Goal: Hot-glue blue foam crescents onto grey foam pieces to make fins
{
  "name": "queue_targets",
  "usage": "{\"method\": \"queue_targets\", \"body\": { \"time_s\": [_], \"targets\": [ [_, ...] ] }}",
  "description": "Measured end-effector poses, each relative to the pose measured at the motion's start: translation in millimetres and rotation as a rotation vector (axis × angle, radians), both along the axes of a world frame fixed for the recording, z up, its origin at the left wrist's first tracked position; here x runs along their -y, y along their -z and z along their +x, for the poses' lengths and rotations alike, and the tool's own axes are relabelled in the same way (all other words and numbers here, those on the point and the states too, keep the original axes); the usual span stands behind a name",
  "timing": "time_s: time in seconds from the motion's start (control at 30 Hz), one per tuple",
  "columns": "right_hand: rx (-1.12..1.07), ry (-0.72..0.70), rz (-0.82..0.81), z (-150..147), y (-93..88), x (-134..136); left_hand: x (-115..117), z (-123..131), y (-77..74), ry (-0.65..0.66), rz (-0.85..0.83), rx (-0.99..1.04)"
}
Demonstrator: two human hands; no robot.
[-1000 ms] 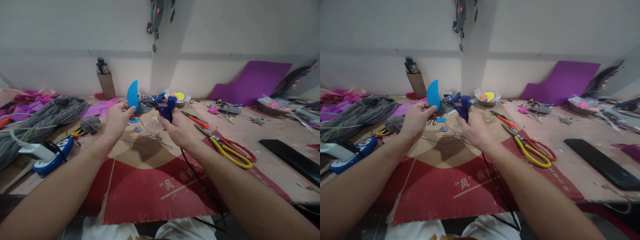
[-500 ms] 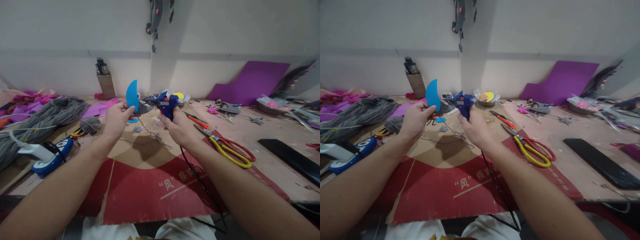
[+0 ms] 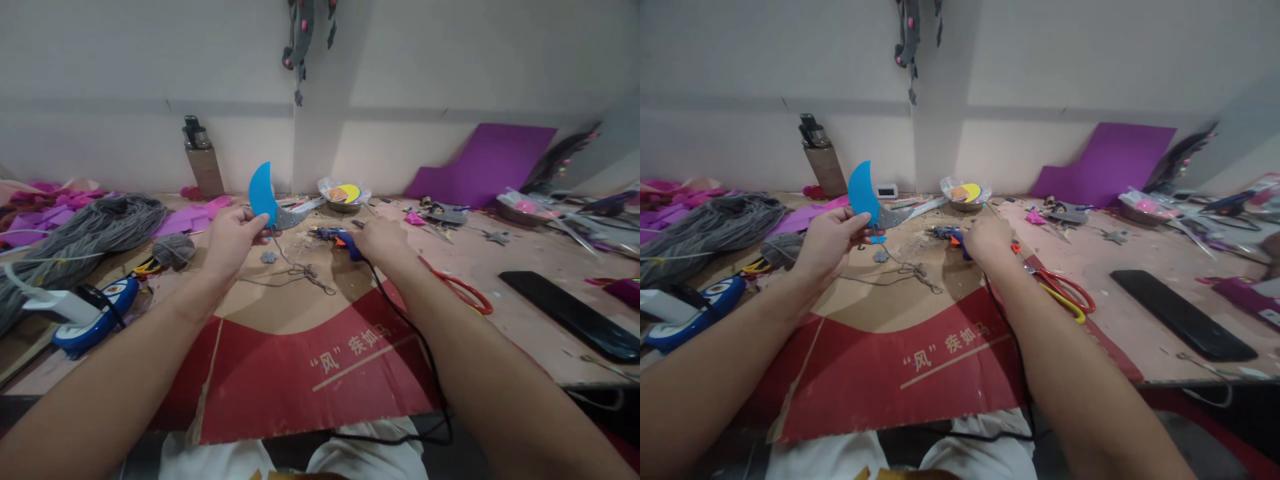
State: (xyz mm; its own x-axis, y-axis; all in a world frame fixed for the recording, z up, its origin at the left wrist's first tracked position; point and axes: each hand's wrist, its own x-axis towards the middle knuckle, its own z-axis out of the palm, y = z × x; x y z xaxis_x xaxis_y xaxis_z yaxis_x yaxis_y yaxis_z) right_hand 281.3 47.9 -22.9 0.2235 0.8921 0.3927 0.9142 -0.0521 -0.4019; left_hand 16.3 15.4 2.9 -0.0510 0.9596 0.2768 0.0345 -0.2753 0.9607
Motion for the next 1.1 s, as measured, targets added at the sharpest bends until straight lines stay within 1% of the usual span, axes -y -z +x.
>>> {"method": "queue_targets", "body": {
  "time_s": [0.03, 0.07, 0.1, 0.13, 0.2, 0.27, 0.33, 0.37, 0.4, 0.43, 0.47, 0.5, 0.57, 0.63, 0.7, 0.8, 0.9, 1.1],
  "targets": [
    [0.045, 0.009, 0.081, -1, -5.5, 4, 0, 0, 0.4, -0.016, 0.032, -0.012],
    [0.036, -0.027, 0.16, -5, -10.5, 9, -1, -1, 0.7, -0.035, 0.063, -0.029],
    [-0.009, -0.109, 0.229, -13, -14.4, 15, 0, -1, 0.7, -0.056, 0.091, -0.049],
    [-0.078, -0.197, 0.244, -25, -16.6, 21, 0, 0, 0.5, -0.082, 0.117, -0.071],
    [-0.28, -0.378, 0.138, -55, -14.8, 35, 3, 1, -0.7, -0.136, 0.156, -0.117],
    [-0.551, -0.541, 0.02, -85, -7.2, 47, 7, 2, -2.4, -0.184, 0.182, -0.163],
    [-0.821, -0.667, -0.079, -106, 0.5, 56, 9, 3, -3.5, -0.219, 0.202, -0.211],
    [-0.913, -0.728, -0.158, -111, 2.8, 59, 9, 2, -3.6, -0.232, 0.211, -0.241],
    [-0.952, -0.775, -0.216, -113, 3.5, 61, 10, 2, -3.5, -0.246, 0.217, -0.278],
    [-0.932, -0.807, -0.241, -113, 2.7, 63, 9, 1, -3.2, -0.257, 0.22, -0.321],
    [-0.857, -0.816, -0.219, -110, 0.4, 65, 9, 0, -2.8, -0.266, 0.221, -0.365],
    [-0.738, -0.803, -0.147, -105, -3.1, 66, 9, 0, -2.5, -0.268, 0.219, -0.407],
    [-0.461, -0.751, 0.072, -95, -11.6, 67, 9, 1, -2.4, -0.246, 0.213, -0.465],
    [-0.264, -0.712, 0.259, -84, -20.0, 67, 10, 3, -3.2, -0.186, 0.191, -0.476],
    [-0.178, -0.69, 0.349, -77, -25.9, 67, 12, 7, -4.0, -0.098, 0.126, -0.45],
    [-0.174, -0.646, 0.39, -70, -29.3, 65, 14, 11, -3.5, 0.059, 0.014, -0.39],
    [-0.243, -0.624, 0.391, -67, -27.9, 60, 14, 12, -0.7, 0.179, -0.025, -0.339],
    [-0.456, -0.595, 0.305, -67, -22.5, 50, 11, 12, 3.9, 0.265, -0.07, -0.231]
  ]
}}
